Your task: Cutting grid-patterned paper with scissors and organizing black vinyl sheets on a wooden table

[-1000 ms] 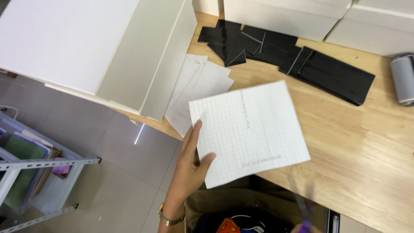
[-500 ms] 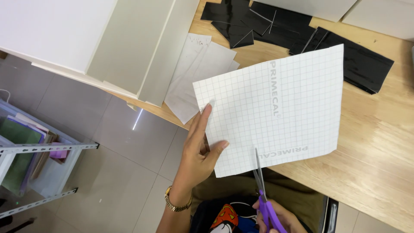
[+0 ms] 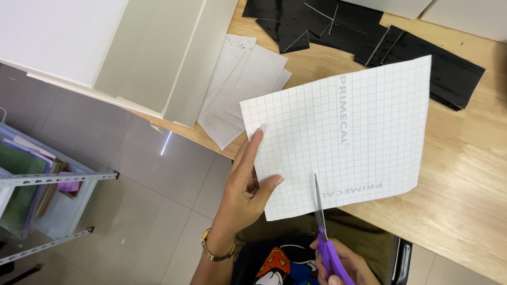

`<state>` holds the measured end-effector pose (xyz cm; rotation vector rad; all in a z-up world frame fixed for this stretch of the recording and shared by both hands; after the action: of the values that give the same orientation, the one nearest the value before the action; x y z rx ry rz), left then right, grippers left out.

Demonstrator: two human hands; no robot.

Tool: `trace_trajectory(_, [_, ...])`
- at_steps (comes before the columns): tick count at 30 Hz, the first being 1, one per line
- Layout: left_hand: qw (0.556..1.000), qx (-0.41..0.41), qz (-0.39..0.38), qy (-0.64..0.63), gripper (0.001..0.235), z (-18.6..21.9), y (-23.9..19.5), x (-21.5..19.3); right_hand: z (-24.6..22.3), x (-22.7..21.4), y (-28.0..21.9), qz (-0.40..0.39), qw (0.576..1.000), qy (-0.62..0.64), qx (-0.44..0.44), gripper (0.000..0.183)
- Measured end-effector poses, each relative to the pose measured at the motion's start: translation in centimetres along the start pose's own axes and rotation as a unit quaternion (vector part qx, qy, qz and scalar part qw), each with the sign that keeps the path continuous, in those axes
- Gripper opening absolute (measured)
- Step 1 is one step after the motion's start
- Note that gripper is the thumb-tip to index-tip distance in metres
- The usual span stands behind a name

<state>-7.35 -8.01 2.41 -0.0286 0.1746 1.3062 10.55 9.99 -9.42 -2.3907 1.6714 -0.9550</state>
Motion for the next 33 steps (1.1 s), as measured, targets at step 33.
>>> trace_trajectory(33, [0.999,-0.003,-0.012,-0.04,0.077,-0.3,0.0,0.3,0.1,0.4,-0.2,0.002,1.0,-0.008,-0.002,0.069])
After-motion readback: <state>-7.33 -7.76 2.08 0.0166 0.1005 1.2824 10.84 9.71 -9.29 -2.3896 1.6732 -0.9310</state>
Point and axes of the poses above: each hand's wrist, its own y-axis towards the middle knuckle, its own x-axis out of the palm, z = x × y, the point moved 8 cm from there along y, towards the middle knuckle, and after that the axes turned 11 degrees about -y, right-handed, at the moved point
